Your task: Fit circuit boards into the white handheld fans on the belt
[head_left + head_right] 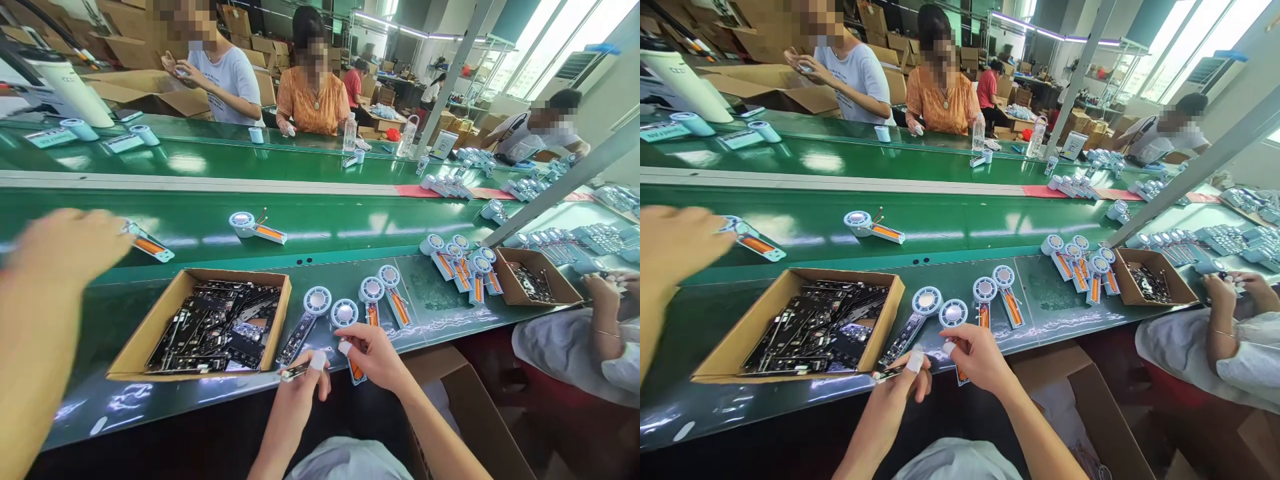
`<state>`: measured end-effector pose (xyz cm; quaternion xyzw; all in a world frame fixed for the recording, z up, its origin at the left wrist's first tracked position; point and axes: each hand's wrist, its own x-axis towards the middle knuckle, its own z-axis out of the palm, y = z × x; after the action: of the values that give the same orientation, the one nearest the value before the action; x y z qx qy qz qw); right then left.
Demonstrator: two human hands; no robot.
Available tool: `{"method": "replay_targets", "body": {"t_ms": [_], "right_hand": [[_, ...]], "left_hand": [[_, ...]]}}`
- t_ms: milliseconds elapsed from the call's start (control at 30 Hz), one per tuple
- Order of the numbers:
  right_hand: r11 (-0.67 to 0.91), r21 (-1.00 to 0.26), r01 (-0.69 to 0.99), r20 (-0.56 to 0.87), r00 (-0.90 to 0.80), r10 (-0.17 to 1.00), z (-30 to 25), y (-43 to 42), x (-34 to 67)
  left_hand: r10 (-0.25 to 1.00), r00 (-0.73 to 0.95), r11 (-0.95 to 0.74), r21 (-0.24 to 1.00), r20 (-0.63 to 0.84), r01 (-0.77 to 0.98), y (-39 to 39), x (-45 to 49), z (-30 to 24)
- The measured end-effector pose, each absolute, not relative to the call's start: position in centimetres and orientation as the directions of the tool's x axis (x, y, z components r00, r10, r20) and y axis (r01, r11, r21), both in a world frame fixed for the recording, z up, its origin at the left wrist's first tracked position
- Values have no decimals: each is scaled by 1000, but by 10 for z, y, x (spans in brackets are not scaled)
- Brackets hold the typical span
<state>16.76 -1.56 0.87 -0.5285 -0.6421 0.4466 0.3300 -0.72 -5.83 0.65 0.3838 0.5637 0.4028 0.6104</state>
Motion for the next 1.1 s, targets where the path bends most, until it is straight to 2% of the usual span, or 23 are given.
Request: {"method": "replay_targets", "body": {"t_ms": [133,233,300,433,567,667,767,933,1000,1100], "right_hand": [[88,-885,456,8,-174,985,6,-18,166],[266,-828,493,163,-242,956,4,-19,166],[365,-798,479,245,-295,923,1,-19,166],[441,-694,569,303,-324,896,-1,-20,166],[502,-474,724,280,-417,865,6,-22,163],[546,-367,754,272,-474,837,10,-22,161],[552,-397,733,274,-480,834,10,-22,162],[512,-537,671,271,-438,857,6,-21,165],[515,-525,677,277,-437,856,6,-20,165],[555,-434,710,314,-458,832,7,-18,163]], "left_hand": [[942,-17,334,932,-335,144,-57,-3,5],[981,-21,194,951,-195,242,-53,-6,5],[981,-50,194,945,-187,264,-51,-8,3],[955,-52,295,936,-291,194,-46,-7,-5],[937,-23,350,933,-349,85,-42,2,-8],[910,36,413,910,-412,-27,-40,11,-9],[888,73,459,880,-453,-122,-37,17,-10],[886,54,463,877,-460,-129,-35,15,-6],[878,51,478,870,-476,-119,-36,11,-3],[889,32,458,887,-457,-55,-39,7,-2]]}}
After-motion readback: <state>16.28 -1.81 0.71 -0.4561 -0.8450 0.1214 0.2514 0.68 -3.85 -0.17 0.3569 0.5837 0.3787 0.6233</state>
